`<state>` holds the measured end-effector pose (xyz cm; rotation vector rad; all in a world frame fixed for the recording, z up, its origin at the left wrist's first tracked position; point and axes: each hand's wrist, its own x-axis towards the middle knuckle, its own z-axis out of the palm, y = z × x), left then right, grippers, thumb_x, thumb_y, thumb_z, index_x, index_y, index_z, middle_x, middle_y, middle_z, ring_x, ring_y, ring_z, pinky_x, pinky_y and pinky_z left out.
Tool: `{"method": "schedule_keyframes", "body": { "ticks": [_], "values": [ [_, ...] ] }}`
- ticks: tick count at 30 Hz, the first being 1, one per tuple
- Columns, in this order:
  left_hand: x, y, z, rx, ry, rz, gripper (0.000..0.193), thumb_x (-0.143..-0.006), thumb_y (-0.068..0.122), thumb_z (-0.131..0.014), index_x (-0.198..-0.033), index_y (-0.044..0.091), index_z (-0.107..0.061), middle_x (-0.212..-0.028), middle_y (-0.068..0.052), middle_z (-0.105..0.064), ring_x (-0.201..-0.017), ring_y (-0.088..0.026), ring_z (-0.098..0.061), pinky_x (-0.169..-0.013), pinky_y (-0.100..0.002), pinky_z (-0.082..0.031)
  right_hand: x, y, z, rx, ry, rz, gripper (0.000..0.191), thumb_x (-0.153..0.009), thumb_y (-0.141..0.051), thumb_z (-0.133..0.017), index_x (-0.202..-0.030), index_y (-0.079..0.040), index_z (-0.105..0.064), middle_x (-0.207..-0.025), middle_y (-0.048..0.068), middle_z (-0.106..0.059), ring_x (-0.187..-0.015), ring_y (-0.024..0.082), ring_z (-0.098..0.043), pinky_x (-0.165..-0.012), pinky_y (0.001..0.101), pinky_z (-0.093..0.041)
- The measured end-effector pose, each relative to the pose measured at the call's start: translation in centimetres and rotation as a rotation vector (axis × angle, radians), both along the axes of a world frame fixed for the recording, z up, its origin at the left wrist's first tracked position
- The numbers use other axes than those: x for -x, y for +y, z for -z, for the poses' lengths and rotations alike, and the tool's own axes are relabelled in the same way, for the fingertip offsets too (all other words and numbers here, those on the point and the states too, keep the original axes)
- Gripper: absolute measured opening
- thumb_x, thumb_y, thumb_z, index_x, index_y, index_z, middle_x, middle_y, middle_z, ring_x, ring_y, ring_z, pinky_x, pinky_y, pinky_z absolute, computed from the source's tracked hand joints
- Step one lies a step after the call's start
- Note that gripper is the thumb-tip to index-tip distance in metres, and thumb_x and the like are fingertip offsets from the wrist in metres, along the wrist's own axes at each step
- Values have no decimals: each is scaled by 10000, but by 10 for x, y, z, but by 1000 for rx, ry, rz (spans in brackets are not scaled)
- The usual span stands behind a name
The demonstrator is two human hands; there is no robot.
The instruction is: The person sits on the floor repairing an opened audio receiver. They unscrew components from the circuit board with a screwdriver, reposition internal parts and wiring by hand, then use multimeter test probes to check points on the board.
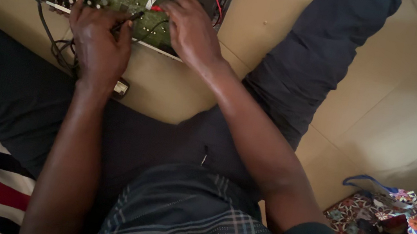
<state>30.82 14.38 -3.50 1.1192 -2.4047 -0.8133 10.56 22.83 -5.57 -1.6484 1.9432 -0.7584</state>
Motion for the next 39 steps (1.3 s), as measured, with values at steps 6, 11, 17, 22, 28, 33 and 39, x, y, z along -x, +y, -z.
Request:
{"method": "schedule_keyframes", "body": {
  "ticks": [6, 11, 17, 22, 28, 33, 39],
  "values": [
    [1, 0, 2, -5, -7, -9, 104, -979, 26, -711, -1051, 20, -786, -1064, -140, -760, -1027, -295, -653, -1252, -533, -255, 0, 1, -2, -4, -13, 15, 354, -863, 65, -663, -1213, 10, -676, -1089, 185, -628, -1057, 374, -604, -939, 465, -501],
    [0, 0, 2, -6, -21, -2, 111, -990, 31, -704, -1061, 15, -788, -1057, -142, -756, -1023, -294, -648, -1257, -528, -255, -1, 1, -2, -15, -24, 26, 321, -887, 70, -652, -1202, 11, -680, -1062, 175, -627, -1038, 359, -611, -922, 462, -501],
    [0, 0, 2, 0, -7, -7, 111, -991, 34, -704, -1062, 8, -786, -1064, -143, -755, -1047, -310, -643, -1258, -521, -260, -1, 2, -3, 22, -21, 28, 330, -872, 71, -658, -1196, 15, -686, -1058, 174, -626, -1042, 361, -607, -920, 462, -505],
    [0, 0, 4, -8, -26, -9, 137, -987, 30, -708, -1097, 20, -789, -1056, -142, -757, -1023, -299, -644, -1255, -527, -256, -1, 1, -2, 23, -5, 32, 329, -882, 68, -657, -1206, 15, -678, -1059, 172, -624, -1040, 353, -607, -921, 459, -507],
    [0, 0, 4, -5, -6, -9, 104, -992, 28, -707, -1065, 18, -781, -1089, -134, -762, -1054, -292, -654, -1255, -526, -257, -2, 2, -1, 10, -37, 43, 338, -879, 76, -642, -1204, -8, -679, -1045, 149, -636, -1036, 329, -618, -901, 450, -519],
    [1, 0, -1, -16, 7, -12, 167, -949, 18, -713, -1100, 23, -781, -1086, -148, -754, -1066, -332, -646, -1250, -539, -257, -2, 0, 1, 70, -32, 55, 313, -900, 68, -647, -1193, -31, -686, -1047, 134, -648, -1029, 320, -625, -898, 442, -522],
    [1, 0, -3, -4, -7, -3, 122, -960, 25, -710, -1061, 17, -779, -1088, -147, -752, -1069, -328, -643, -1250, -540, -259, -3, -1, -1, 66, -14, 43, 297, -892, 61, -654, -1171, -31, -696, -1007, 126, -657, -978, 313, -628, -871, 444, -516]
  ]
}}
